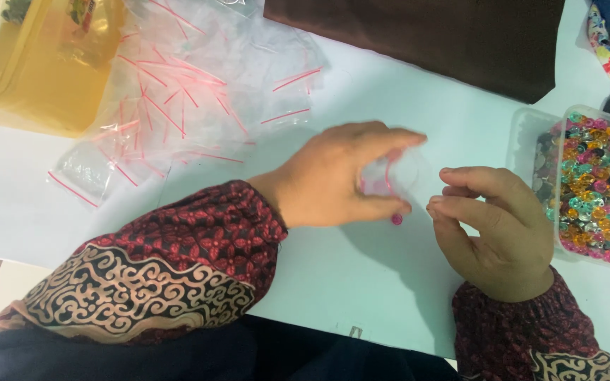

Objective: Sorting and packaging small pink decorative buttons into individual plastic bags

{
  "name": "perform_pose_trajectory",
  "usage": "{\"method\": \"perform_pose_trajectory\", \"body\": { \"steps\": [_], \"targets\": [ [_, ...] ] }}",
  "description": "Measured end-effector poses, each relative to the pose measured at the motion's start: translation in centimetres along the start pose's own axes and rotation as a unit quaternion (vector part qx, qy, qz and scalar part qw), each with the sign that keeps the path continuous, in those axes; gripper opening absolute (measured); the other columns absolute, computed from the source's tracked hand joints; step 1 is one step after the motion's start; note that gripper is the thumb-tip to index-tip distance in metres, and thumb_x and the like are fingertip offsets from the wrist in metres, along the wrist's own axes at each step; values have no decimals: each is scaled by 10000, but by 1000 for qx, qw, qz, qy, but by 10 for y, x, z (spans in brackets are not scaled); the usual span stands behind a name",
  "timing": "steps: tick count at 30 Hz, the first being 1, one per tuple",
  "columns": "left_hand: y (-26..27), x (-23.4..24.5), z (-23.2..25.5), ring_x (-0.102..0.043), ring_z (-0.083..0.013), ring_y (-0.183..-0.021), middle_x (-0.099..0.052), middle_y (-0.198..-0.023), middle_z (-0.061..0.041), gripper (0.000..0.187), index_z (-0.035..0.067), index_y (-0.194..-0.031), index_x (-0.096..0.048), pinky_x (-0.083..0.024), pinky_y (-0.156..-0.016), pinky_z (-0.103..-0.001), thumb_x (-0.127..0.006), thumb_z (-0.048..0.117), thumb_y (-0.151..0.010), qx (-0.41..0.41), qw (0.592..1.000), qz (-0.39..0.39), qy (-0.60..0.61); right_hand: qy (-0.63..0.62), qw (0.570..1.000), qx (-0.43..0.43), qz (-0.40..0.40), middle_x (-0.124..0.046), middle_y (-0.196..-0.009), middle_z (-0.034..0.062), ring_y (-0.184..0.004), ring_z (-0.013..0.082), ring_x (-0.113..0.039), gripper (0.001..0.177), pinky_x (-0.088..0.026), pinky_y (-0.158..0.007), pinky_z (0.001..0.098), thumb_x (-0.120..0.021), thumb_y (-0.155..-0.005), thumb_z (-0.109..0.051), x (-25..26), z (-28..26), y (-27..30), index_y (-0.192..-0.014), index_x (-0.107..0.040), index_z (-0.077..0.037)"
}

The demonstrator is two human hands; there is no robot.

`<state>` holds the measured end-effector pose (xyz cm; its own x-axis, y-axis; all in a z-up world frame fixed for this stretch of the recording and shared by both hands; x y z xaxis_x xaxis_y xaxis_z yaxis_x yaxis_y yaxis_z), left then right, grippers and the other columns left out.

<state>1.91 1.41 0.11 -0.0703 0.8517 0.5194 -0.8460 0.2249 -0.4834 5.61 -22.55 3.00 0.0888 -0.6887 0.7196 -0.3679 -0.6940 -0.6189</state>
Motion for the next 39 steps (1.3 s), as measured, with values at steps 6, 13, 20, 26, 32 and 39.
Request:
{"method": "perform_pose_trajectory", "body": {
  "steps": [6,13,20,26,32,39],
  "targets": [
    [-10,40,-30,-613,-81,-1061,-644,-1141,5,626,192,-1403,-545,-517,-1019,-251,-884,226,-878,100,974,173,107,48,972,-70,-218,-648,-1060,89,-969,268,-641,404,-532,-859,379,-830,-851,-263,-13,16,-3,-1195,-695,-98],
    [-6,21,-2,-605,-89,-1108,-707,-1213,-33,699,221,-1390,-553,-562,-673,-211,-871,321,-776,155,982,39,104,87,955,-112,-262,-643,-924,44,-807,258,-643,468,-526,-707,405,-835,-818,-366,-22,15,0,-1195,-708,-119],
    [-3,16,-5,-614,-120,-1121,-669,-1203,2,701,224,-1405,-527,-579,-667,-228,-862,333,-799,129,989,6,71,66,948,-134,-280,-669,-834,11,-781,215,-642,126,-518,-668,399,-662,-927,-183,-21,19,2,-1028,-731,-151],
    [-1,9,-4,-619,-158,-992,-647,-1119,7,669,200,-1384,-532,-572,-748,-279,-865,349,-824,41,999,-5,22,97,989,-55,-102,-700,-904,90,-808,249,-651,103,-524,-750,362,-744,-933,0,-7,6,-7,-1031,-737,-33],
    [4,-4,-1,-666,-215,-1007,-667,-1122,14,709,214,-1399,-522,-483,-979,-401,-870,405,-810,-5,999,-45,-22,63,996,65,22,-692,-949,249,-796,353,-653,101,-534,-709,437,-723,-976,79,6,-5,-5,-1053,-659,89],
    [3,-9,5,-668,-224,-1079,-695,-1180,-2,699,216,-1394,-523,-437,-1020,-431,-842,423,-807,-4,996,-85,-30,82,994,72,-2,-687,-1119,257,-911,375,-671,214,-540,-783,465,-736,-1015,72,2,-3,3,-1195,-647,0]
  ]
}}
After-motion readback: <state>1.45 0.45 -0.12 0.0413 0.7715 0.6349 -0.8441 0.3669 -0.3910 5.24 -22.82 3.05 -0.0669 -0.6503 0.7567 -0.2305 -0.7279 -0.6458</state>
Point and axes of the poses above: each hand's wrist, its own y-axis away from the middle knuckle, its own x-axis out of the back of the hand, z = x × y, the point moved 1 cm from there along -y, towards the middle knuckle
